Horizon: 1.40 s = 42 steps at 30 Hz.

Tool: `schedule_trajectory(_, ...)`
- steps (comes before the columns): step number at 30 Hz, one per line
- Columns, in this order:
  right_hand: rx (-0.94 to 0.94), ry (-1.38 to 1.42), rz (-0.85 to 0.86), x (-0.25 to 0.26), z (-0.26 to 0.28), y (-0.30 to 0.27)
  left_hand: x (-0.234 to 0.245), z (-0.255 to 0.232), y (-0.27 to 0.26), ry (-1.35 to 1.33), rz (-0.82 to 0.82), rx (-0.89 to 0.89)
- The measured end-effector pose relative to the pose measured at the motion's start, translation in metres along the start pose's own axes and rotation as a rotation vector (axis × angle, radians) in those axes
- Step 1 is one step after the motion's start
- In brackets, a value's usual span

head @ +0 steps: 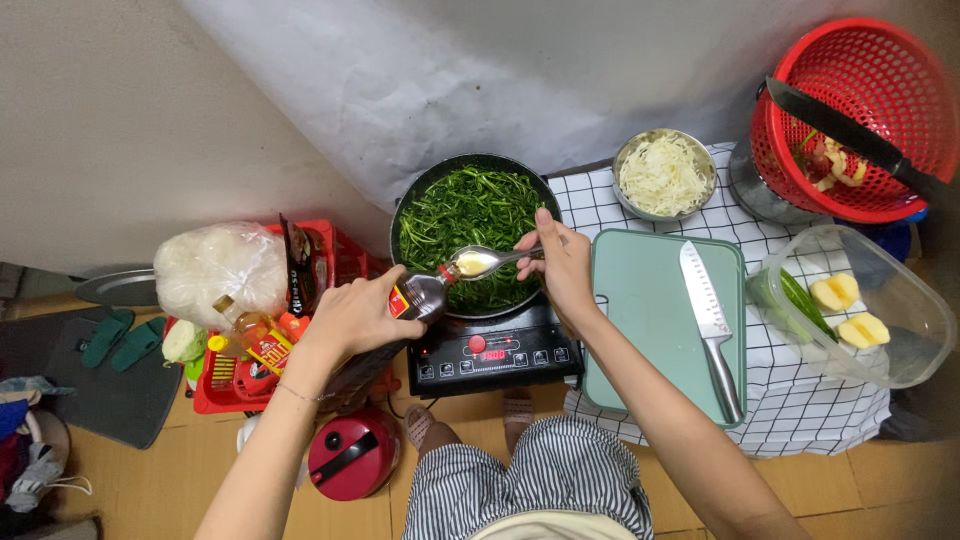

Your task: The person stir-fries green leafy vegetables in a pan on an induction cooktop using chopsticks. They add liquid seasoning from a bottle using a spoon and continue stirring the vegetables.

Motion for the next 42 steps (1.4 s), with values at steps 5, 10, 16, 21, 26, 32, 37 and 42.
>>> schedule_trajectory(5,-0.022,-0.005,-0.008,0.000,0.000,0.000,-0.001,-0.002,-0.001,-0.014,0.011,0.014)
schedule_trajectory(10,-0.012,-0.004,0.005,-0.001,0.001,-0.001,0.000,-0.002,0.000,-0.004,0.017,0.017)
schedule_trajectory(16,-0.012,-0.013,0.013,-0.002,0.001,-0.002,0.000,-0.001,-0.001,-0.007,0.009,0.012)
schedule_trajectory(21,-0.008,-0.008,0.006,-0.001,-0.001,-0.001,0.000,-0.001,-0.001,0.000,0.010,0.015)
schedule_trajectory(26,-0.024,0.025,-0.024,0.004,-0.004,0.002,0.003,-0.003,-0.004,-0.038,-0.040,0.002)
schedule_trajectory(32,-0.004,-0.010,-0.040,0.013,-0.003,0.017,0.008,-0.009,-0.013,-0.185,-0.106,0.022)
schedule_trajectory(37,0.033,-0.075,-0.055,0.018,-0.012,0.031,0.018,-0.006,-0.026,-0.227,-0.188,0.072)
schedule_trajectory(42,0.047,-0.129,-0.109,0.011,-0.025,0.052,0.029,-0.007,-0.037,-0.282,-0.218,0.081)
Point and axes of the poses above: each hand's wrist, its own y-axis towards the middle knuckle, its own x-axis out of the back of the hand, z = x × y, the point moved 6 cm from there along y, towards the middle knuckle, and after that the axes turned 4 degrees about -y, right-handed, at the moved point
